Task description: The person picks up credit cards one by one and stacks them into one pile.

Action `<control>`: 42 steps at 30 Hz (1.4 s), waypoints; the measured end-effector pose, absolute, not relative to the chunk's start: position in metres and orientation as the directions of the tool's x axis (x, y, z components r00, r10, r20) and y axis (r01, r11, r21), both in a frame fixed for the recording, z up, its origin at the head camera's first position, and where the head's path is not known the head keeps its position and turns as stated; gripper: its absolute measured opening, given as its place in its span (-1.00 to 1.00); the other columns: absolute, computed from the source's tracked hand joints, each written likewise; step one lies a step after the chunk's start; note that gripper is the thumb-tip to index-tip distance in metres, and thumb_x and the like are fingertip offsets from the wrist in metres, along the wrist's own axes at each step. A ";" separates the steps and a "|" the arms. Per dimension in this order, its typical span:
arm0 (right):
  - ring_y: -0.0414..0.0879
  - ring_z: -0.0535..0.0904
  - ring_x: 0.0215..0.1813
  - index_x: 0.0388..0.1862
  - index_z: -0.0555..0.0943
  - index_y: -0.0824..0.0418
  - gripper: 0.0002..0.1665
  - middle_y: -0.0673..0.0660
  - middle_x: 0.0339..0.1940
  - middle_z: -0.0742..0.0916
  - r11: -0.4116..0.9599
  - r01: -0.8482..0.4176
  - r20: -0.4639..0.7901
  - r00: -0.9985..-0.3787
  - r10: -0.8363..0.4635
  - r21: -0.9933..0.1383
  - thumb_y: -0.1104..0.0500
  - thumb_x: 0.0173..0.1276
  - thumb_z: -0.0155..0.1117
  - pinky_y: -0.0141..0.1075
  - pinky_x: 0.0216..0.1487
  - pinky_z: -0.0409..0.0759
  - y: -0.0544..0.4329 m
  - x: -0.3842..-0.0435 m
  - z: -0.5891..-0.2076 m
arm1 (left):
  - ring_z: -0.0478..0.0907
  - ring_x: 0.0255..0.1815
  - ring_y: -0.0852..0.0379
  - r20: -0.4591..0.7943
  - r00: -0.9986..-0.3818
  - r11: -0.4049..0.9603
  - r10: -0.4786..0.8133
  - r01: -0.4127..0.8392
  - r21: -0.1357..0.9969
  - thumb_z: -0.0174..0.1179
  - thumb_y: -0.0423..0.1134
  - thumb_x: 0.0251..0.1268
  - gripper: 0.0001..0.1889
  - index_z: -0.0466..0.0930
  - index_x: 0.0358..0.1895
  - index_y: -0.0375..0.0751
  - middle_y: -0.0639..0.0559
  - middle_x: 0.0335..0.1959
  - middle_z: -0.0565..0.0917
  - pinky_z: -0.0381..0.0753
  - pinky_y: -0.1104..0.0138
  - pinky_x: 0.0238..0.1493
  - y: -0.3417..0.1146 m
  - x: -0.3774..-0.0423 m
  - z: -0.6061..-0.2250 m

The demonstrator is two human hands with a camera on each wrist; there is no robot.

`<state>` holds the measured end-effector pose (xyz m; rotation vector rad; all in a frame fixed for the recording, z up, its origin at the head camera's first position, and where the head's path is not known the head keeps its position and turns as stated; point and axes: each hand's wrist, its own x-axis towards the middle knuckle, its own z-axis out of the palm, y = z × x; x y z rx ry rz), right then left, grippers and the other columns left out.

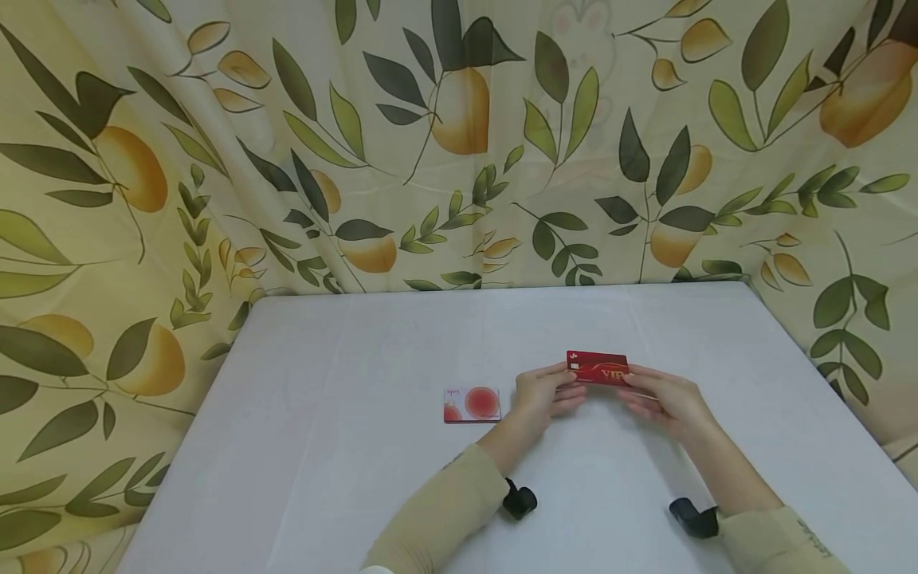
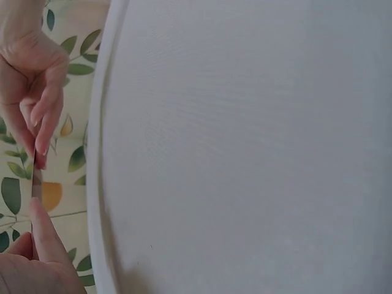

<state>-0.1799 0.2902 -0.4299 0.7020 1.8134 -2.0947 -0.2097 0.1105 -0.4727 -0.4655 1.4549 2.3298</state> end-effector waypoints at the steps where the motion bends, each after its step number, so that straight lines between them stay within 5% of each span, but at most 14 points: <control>1: -0.18 0.69 -0.36 0.40 0.13 0.27 -0.15 -0.13 -0.51 0.69 -0.169 0.510 -0.529 -0.842 0.101 -0.844 0.07 0.23 0.27 -0.37 -0.27 0.64 0.287 -0.180 -0.430 | 0.68 -0.39 -0.03 -0.453 -0.883 -0.403 0.123 -0.462 0.790 0.27 -0.36 0.08 -0.77 0.65 -0.15 -0.23 -0.15 -0.36 0.69 0.67 0.20 -0.39 0.107 -0.209 -0.472; 8: -0.19 0.69 -0.33 0.39 0.15 0.29 -0.17 -0.08 -0.41 0.69 -0.160 0.512 -0.529 -0.844 0.091 -0.844 0.07 0.23 0.26 -0.37 -0.24 0.64 0.265 -0.179 -0.431 | 0.68 -0.38 -0.02 -0.468 -0.878 -0.389 0.106 -0.470 0.793 0.29 -0.33 0.06 -0.74 0.65 -0.11 -0.22 -0.14 -0.33 0.69 0.67 0.21 -0.37 0.082 -0.203 -0.469; 12: -0.19 0.69 -0.32 0.37 0.19 0.28 -0.21 0.27 0.05 0.61 -0.127 0.522 -0.535 -0.839 0.099 -0.843 0.04 0.25 0.24 -0.37 -0.24 0.63 0.251 -0.179 -0.433 | 0.68 -0.38 -0.01 -0.486 -0.870 -0.380 0.089 -0.480 0.791 0.30 -0.30 0.06 -0.72 0.64 -0.10 -0.21 -0.13 -0.33 0.69 0.67 0.23 -0.37 0.067 -0.200 -0.469; 16: -0.19 0.69 -0.31 0.36 0.22 0.28 -0.27 0.33 0.29 0.33 -0.104 0.528 -0.537 -0.839 0.088 -0.843 0.05 0.29 0.20 -0.38 -0.25 0.63 0.237 -0.178 -0.435 | 0.68 -0.37 -0.02 -0.474 -0.876 -0.377 0.088 -0.470 0.798 0.28 -0.30 0.08 -0.70 0.62 -0.07 -0.23 -0.14 -0.32 0.69 0.67 0.23 -0.34 0.051 -0.197 -0.469; 25: -0.17 0.69 -0.34 0.31 0.29 0.30 -0.30 0.20 -0.06 0.68 -0.114 0.526 -0.534 -0.844 0.052 -0.843 0.09 0.25 0.25 -0.37 -0.29 0.65 0.207 -0.176 -0.436 | 0.68 -0.37 0.00 -0.456 -0.885 -0.380 0.093 -0.455 0.805 0.23 -0.33 0.14 -0.65 0.55 0.03 -0.30 -0.19 -0.29 0.69 0.66 0.21 -0.30 0.017 -0.189 -0.469; 33: -0.13 0.69 -0.34 0.25 0.36 0.32 -0.37 0.31 0.05 0.60 -0.062 0.526 -0.529 -0.848 0.039 -0.848 0.10 0.24 0.26 -0.35 -0.32 0.65 0.184 -0.173 -0.441 | 0.68 -0.39 0.02 -0.450 -0.891 -0.353 0.069 -0.443 0.824 0.21 -0.36 0.15 -0.63 0.52 0.06 -0.34 -0.21 -0.30 0.69 0.66 0.21 -0.28 -0.008 -0.176 -0.469; 42: -0.10 0.69 -0.39 0.17 0.44 0.32 -0.45 0.18 -0.28 0.73 -0.003 0.516 -0.516 -0.856 0.024 -0.856 0.12 0.24 0.26 -0.37 -0.44 0.64 0.158 -0.173 -0.444 | 0.67 -0.43 0.04 -0.454 -0.890 -0.356 0.037 -0.437 0.826 0.15 -0.43 0.17 -0.61 0.46 0.11 -0.40 -0.24 -0.30 0.68 0.65 0.18 -0.26 -0.034 -0.169 -0.471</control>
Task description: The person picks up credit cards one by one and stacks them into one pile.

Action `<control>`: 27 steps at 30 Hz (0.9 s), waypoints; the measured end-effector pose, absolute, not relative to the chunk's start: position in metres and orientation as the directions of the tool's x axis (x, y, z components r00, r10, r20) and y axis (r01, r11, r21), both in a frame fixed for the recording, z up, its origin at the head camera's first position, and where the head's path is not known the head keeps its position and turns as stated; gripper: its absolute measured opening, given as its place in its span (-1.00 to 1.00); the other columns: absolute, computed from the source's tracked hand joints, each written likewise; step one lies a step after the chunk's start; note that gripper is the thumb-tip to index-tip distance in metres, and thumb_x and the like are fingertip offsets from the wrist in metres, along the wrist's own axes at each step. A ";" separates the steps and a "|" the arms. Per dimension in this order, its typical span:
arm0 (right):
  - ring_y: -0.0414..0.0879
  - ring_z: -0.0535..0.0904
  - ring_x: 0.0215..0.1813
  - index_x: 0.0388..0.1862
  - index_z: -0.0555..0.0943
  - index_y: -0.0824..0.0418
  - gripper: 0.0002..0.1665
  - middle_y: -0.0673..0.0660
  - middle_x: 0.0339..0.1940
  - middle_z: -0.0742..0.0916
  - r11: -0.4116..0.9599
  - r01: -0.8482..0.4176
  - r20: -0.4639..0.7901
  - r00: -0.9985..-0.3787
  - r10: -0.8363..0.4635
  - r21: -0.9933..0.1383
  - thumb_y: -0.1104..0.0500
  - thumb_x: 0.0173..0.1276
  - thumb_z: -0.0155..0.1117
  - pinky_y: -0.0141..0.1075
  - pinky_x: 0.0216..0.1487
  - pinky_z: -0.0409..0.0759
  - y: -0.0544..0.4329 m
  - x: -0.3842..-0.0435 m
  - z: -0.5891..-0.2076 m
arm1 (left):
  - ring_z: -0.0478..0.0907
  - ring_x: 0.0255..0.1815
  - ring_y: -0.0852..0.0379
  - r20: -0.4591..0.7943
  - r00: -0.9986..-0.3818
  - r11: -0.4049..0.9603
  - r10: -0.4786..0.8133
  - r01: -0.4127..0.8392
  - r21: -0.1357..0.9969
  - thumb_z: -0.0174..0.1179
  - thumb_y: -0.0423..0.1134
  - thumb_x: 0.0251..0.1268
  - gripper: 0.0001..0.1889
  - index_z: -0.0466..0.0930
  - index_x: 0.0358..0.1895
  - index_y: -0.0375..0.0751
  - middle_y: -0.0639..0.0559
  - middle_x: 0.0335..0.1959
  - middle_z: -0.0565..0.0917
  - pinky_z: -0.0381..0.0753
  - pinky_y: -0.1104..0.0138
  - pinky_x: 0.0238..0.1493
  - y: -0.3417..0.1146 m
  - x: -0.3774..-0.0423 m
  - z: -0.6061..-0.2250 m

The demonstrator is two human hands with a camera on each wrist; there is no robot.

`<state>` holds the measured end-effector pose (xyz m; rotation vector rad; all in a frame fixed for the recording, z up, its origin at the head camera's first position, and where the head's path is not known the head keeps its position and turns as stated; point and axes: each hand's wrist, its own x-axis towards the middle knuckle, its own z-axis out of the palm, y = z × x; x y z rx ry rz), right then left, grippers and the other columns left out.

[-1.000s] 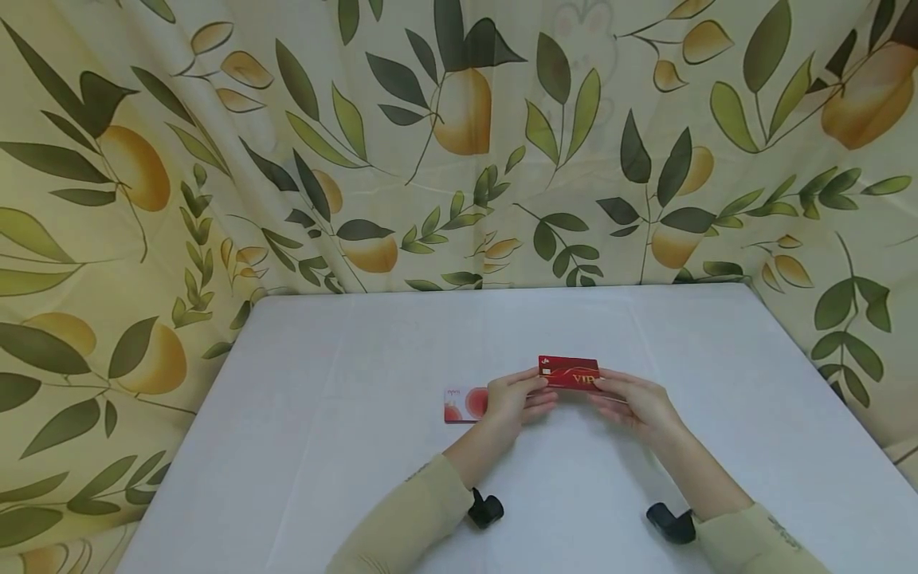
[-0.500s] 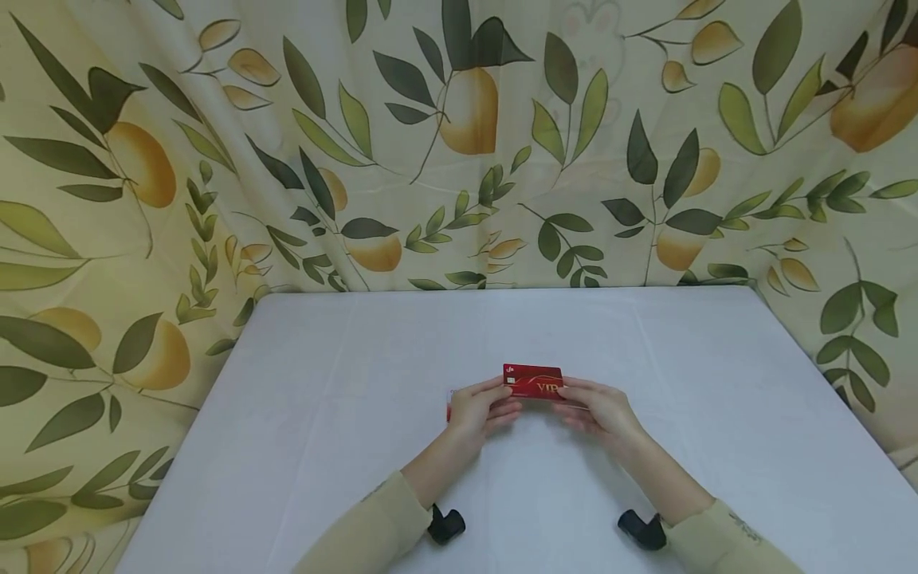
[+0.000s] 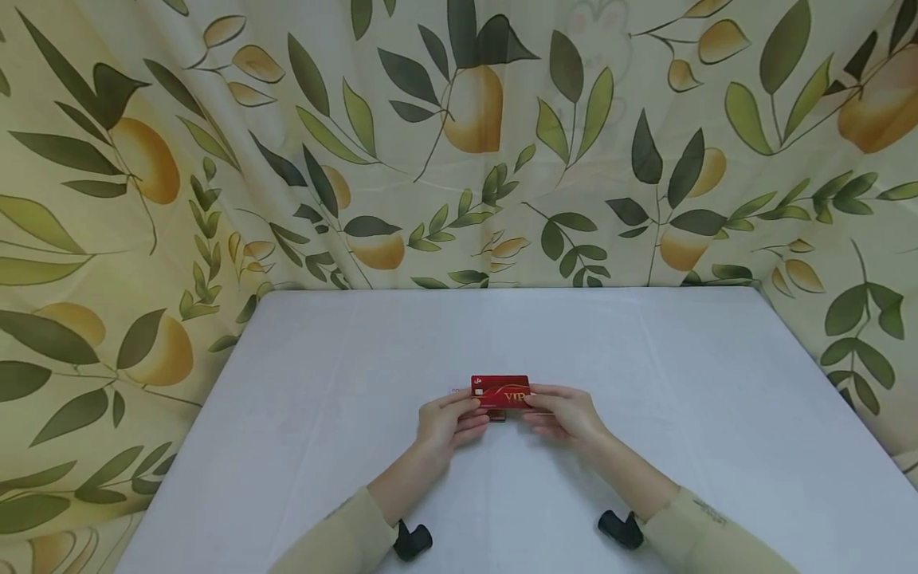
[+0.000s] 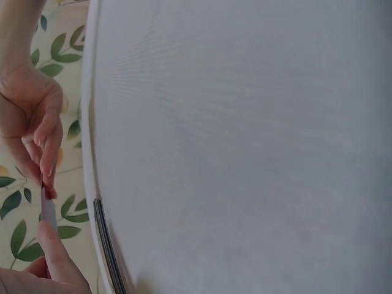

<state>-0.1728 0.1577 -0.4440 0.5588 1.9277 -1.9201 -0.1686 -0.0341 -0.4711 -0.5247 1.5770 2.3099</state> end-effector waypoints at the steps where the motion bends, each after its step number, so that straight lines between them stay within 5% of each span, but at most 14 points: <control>1: -0.10 0.69 -0.40 0.15 0.45 0.32 -0.46 0.18 -0.29 0.74 0.000 0.515 -0.515 -0.857 0.024 -0.857 0.12 0.23 0.27 -0.37 -0.45 0.64 0.155 -0.173 -0.445 | 0.67 -0.43 0.04 -0.456 -0.889 -0.351 0.034 -0.438 0.828 0.15 -0.43 0.17 -0.60 0.46 0.12 -0.39 -0.24 -0.30 0.68 0.65 0.18 -0.26 -0.037 -0.168 -0.471; 27: -0.19 0.61 -0.65 0.02 0.53 0.41 -0.59 0.20 -0.54 0.72 0.069 0.506 -0.509 -0.860 -0.031 -0.860 0.31 0.17 0.27 -0.52 -0.69 0.48 0.128 -0.182 -0.464 | 0.66 -0.55 0.12 -0.485 -0.873 -0.134 -0.039 -0.477 0.869 0.20 -0.40 0.13 -0.65 0.53 0.02 -0.40 -0.15 -0.46 0.69 0.66 0.32 -0.51 -0.067 -0.168 -0.479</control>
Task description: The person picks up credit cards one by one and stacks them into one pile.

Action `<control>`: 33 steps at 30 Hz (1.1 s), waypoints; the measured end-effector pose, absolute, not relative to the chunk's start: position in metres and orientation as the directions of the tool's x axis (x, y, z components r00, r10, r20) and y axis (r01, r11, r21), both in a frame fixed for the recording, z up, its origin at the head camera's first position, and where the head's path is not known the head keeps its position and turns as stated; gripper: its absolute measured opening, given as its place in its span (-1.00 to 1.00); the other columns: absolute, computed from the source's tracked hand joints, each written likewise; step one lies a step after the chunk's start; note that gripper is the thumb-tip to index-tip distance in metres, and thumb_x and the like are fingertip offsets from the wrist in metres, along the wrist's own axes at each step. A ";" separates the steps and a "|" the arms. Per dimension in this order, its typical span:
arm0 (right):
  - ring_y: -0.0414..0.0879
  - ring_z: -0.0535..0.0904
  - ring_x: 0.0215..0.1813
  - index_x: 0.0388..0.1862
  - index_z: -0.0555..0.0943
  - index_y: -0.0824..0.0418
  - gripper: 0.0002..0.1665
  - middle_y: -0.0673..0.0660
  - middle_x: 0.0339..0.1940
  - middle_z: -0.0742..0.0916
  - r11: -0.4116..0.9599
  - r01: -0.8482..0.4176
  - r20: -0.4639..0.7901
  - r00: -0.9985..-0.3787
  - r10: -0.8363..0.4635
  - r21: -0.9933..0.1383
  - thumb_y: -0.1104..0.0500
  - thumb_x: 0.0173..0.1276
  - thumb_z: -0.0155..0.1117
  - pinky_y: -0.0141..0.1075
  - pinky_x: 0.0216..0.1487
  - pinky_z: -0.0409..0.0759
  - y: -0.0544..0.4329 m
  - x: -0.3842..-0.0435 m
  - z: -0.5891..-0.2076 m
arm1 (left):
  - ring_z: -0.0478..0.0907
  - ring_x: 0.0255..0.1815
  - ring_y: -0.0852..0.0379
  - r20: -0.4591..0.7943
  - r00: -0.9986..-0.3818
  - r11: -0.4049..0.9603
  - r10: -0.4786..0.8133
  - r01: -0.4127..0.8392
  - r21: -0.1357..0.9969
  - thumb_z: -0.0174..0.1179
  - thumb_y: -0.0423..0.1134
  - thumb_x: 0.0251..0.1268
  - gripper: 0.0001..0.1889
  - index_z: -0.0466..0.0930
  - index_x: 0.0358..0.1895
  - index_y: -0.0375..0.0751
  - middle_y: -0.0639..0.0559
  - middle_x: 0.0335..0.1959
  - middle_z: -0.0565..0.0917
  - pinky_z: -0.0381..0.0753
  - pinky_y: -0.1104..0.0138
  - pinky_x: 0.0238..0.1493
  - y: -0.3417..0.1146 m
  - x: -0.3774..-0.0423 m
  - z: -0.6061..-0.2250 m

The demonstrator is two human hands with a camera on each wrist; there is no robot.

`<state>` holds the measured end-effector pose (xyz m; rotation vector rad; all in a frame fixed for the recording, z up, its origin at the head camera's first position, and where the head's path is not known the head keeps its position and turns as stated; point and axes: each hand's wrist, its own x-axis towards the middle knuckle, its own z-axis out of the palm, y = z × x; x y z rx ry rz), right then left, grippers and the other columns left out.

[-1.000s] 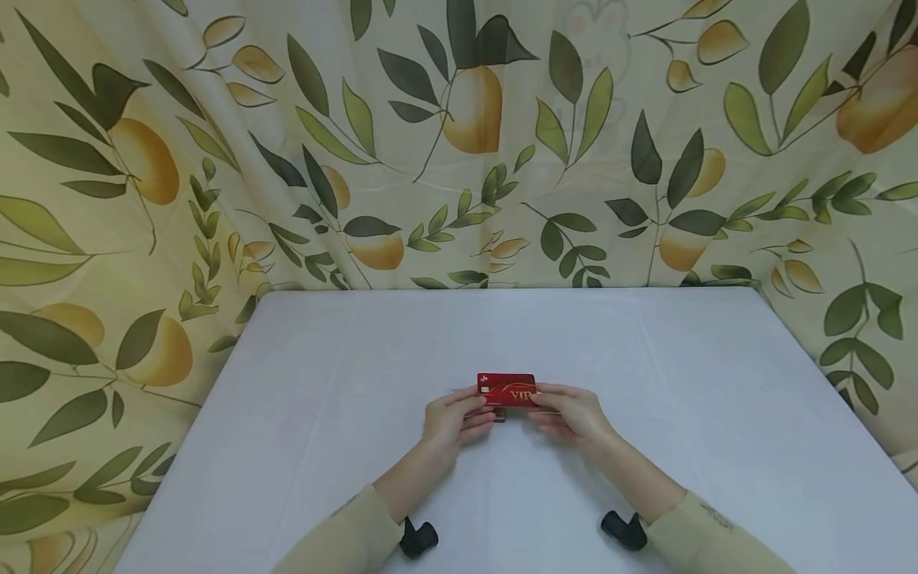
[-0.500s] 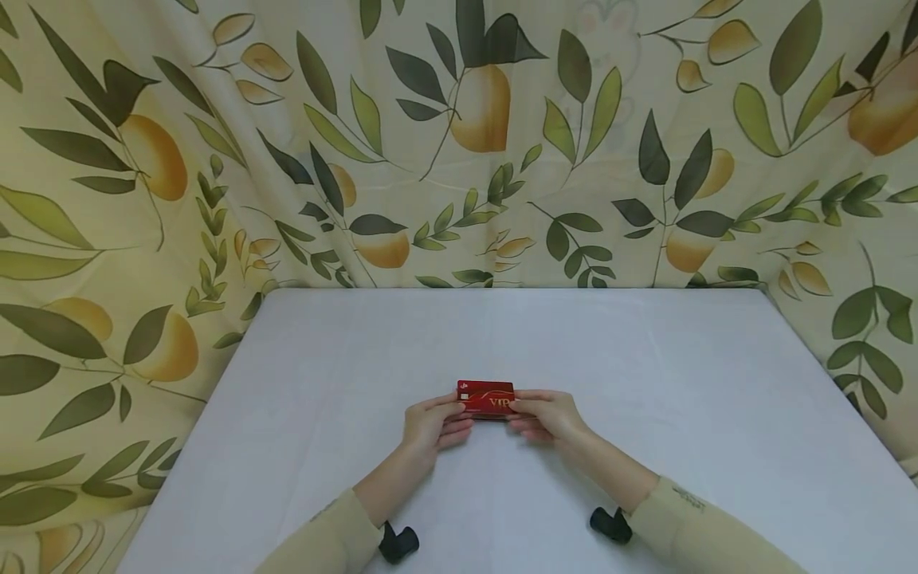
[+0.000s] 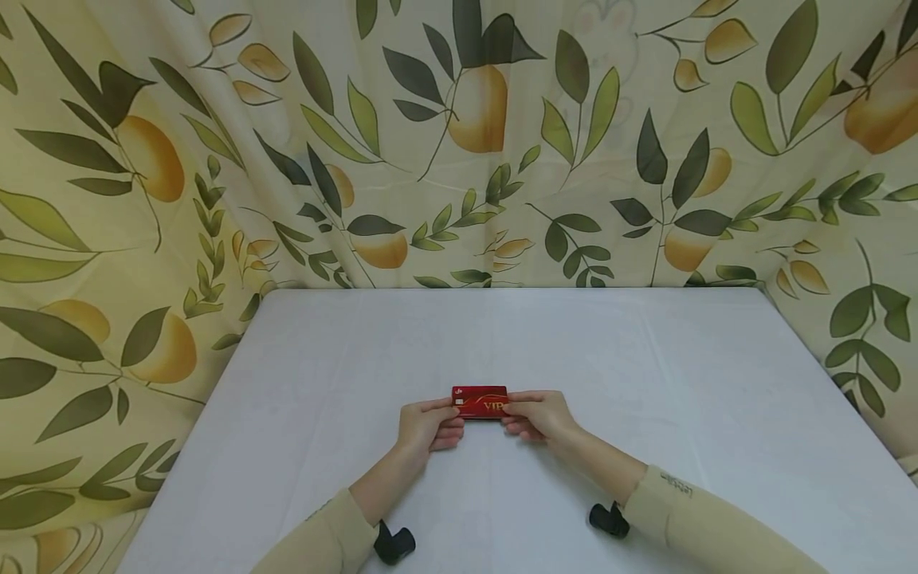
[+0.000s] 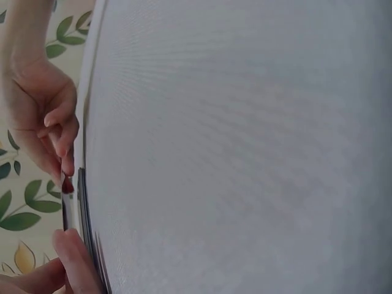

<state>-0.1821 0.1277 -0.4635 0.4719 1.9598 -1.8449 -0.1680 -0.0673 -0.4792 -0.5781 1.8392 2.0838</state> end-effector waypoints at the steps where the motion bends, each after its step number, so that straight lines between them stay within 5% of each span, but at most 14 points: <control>1: -0.20 0.61 -0.65 0.01 0.53 0.41 -0.60 0.20 -0.54 0.72 0.076 0.503 -0.506 -0.862 -0.029 -0.861 0.31 0.17 0.27 -0.52 -0.70 0.48 0.127 -0.182 -0.464 | 0.65 -0.56 0.13 -0.481 -0.876 -0.124 -0.043 -0.473 0.873 0.20 -0.40 0.13 -0.65 0.53 0.02 -0.41 -0.14 -0.48 0.69 0.66 0.32 -0.52 -0.068 -0.168 -0.480; 16: -0.26 0.52 -0.74 -0.02 0.55 0.39 -0.62 0.17 -0.58 0.72 0.185 0.435 -0.441 -0.897 0.009 -0.881 0.28 0.16 0.27 -0.51 -0.79 0.14 0.123 -0.184 -0.466 | 0.63 -0.63 0.16 -0.477 -0.877 -0.058 -0.054 -0.474 0.879 0.19 -0.35 0.17 -0.65 0.52 0.05 -0.37 -0.07 -0.57 0.67 0.63 0.37 -0.56 -0.068 -0.171 -0.482; 33: -0.27 0.51 -0.76 -0.10 0.58 0.41 -0.66 0.13 -0.64 0.70 0.216 0.449 -0.458 -0.889 0.008 -0.867 0.23 0.18 0.28 -0.51 -0.79 0.13 0.126 -0.184 -0.469 | 0.60 -0.68 0.18 -0.454 -0.890 -0.053 -0.047 -0.451 0.891 0.20 -0.37 0.15 -0.67 0.54 0.00 -0.41 -0.08 -0.61 0.66 0.62 0.38 -0.61 -0.068 -0.172 -0.484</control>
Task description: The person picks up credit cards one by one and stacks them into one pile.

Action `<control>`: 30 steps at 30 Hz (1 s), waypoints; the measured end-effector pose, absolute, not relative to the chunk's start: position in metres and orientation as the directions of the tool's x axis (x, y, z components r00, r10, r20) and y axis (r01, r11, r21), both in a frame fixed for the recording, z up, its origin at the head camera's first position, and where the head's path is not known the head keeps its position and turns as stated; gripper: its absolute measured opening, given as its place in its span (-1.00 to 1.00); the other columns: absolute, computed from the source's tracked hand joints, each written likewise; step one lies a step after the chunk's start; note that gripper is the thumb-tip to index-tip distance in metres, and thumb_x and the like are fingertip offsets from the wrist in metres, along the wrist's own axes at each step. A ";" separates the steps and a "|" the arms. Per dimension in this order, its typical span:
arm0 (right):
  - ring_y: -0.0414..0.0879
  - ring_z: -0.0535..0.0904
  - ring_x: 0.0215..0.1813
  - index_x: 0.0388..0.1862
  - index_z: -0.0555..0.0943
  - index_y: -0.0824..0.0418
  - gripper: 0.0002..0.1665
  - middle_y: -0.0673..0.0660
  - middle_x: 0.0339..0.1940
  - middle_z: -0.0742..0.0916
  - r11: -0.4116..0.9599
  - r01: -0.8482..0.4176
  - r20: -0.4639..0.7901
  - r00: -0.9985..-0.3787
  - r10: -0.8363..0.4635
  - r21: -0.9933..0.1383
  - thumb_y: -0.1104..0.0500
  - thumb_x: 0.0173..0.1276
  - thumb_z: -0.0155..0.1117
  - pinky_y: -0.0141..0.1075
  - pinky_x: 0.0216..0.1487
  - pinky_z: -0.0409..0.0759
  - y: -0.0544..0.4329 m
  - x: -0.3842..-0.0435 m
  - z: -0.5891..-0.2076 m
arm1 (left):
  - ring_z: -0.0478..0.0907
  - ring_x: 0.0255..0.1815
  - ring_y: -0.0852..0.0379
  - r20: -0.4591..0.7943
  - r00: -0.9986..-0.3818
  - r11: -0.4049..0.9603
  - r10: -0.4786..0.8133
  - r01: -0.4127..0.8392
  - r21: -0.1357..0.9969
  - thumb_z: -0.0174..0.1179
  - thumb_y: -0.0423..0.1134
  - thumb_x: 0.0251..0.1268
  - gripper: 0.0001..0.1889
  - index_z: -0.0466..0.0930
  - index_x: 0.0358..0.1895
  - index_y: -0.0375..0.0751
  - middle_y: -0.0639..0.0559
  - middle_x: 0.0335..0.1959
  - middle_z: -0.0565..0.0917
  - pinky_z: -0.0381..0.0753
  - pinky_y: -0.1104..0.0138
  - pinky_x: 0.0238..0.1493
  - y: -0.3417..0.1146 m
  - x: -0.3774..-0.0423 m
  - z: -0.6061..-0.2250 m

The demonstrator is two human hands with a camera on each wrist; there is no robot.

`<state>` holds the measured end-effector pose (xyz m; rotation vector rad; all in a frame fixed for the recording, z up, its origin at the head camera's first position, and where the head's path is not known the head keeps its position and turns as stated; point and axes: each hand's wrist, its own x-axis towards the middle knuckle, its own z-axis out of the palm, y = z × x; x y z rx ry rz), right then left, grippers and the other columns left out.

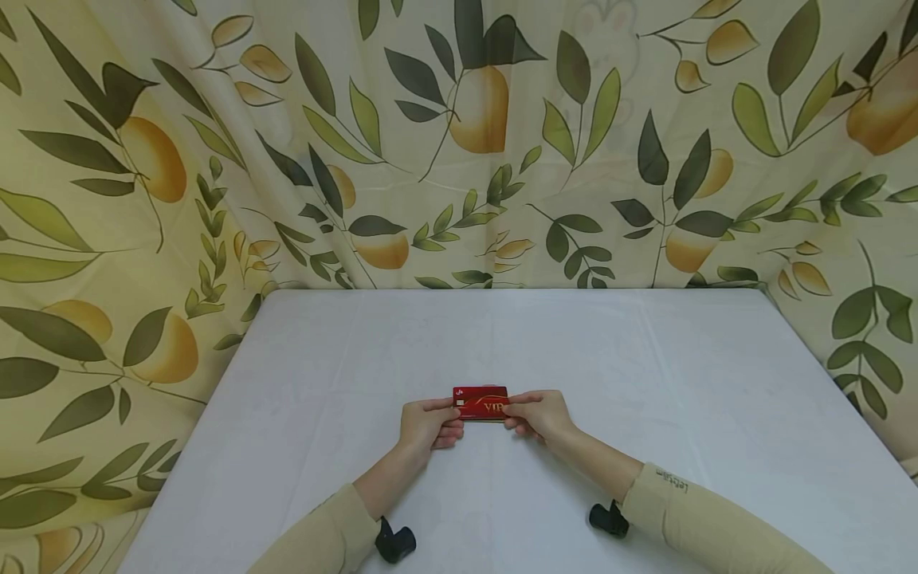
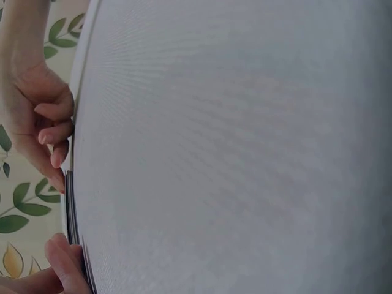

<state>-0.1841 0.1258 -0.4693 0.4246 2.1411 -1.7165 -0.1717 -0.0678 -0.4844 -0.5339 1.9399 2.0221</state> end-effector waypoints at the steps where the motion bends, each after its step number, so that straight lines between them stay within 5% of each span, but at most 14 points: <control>1: -0.27 0.51 -0.76 -0.11 0.58 0.40 -0.68 0.12 -0.66 0.70 0.213 0.451 -0.460 -0.888 0.007 -0.867 0.24 0.18 0.28 -0.51 -0.79 0.13 0.126 -0.184 -0.469 | 0.60 -0.68 0.18 -0.452 -0.890 -0.053 -0.049 -0.450 0.891 0.21 -0.38 0.14 -0.67 0.54 -0.01 -0.41 -0.08 -0.61 0.66 0.62 0.38 -0.61 -0.068 -0.172 -0.484; 30: -0.21 0.56 -0.72 -0.15 0.57 0.41 -0.72 0.14 -0.67 0.68 0.165 0.469 -0.477 -0.879 -0.009 -0.868 0.27 0.18 0.28 -0.54 -0.76 0.30 0.126 -0.188 -0.472 | 0.59 -0.71 0.16 -0.416 -0.906 -0.023 -0.080 -0.415 0.909 0.20 -0.39 0.14 -0.69 0.49 -0.04 -0.43 -0.07 -0.66 0.64 0.62 0.36 -0.62 -0.066 -0.174 -0.486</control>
